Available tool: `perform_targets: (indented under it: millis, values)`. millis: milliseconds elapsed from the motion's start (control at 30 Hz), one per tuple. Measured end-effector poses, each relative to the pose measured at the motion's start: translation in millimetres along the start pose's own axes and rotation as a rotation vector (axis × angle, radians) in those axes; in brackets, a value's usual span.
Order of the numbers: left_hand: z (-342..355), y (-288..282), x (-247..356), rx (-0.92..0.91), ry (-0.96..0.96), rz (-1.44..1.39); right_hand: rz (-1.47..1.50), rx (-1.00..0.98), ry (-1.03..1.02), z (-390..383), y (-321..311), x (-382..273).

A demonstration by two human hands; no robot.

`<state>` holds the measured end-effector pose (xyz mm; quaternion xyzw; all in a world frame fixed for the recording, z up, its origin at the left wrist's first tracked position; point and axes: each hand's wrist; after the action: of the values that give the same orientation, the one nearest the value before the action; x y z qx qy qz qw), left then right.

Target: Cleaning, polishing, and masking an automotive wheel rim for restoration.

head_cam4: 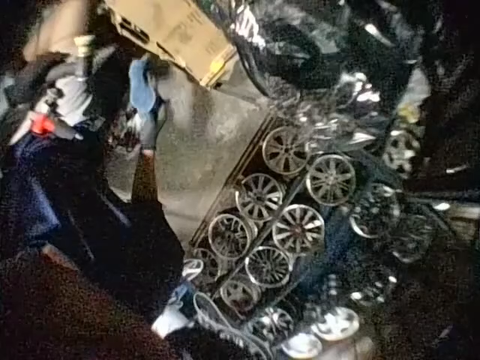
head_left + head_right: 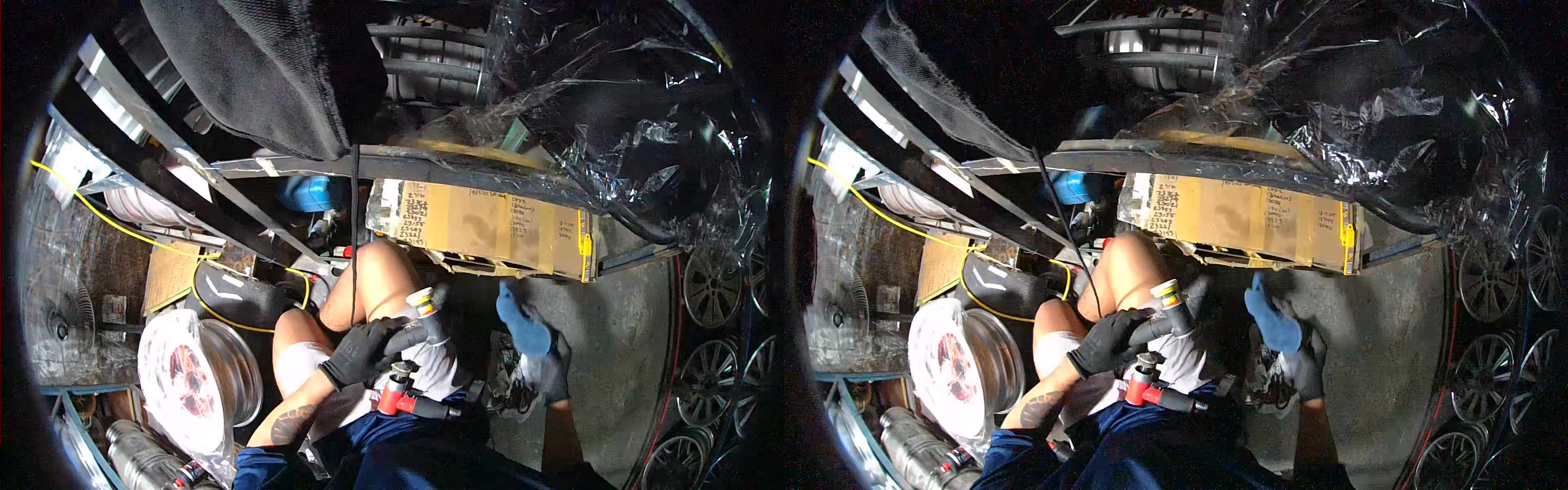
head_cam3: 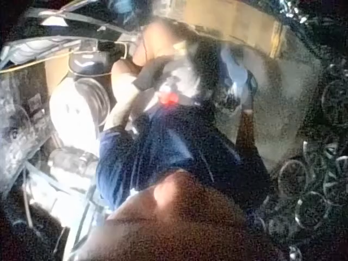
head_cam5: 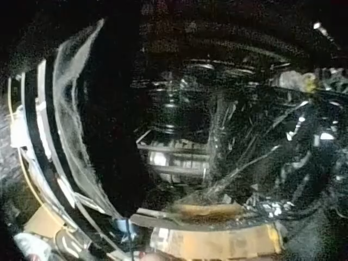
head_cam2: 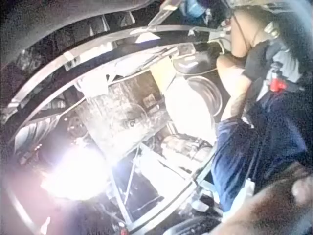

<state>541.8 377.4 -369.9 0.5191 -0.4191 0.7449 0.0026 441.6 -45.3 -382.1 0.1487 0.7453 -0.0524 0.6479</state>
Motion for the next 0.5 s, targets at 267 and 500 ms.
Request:
perform_targets:
  millis: [267, 500]
  values:
    - [10.7, 9.4, 3.0, 0.038, -0.026, -0.078, -1.587, -0.38, -0.232, -77.9, -44.7, 37.4]
    - [12.0, 6.2, 1.9, -0.016, -0.033, -0.057, -0.294, 0.006, 0.088, 71.8, 46.0, 34.0]
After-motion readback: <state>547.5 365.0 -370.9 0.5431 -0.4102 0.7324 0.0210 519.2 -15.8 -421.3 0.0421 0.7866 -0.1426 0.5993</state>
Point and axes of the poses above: each hand's wrist, its own z-axis towards the middle knuckle, its own y-axis out of the palm, x = y × z, and after that the axes turned 1 degree about -y, right-handed
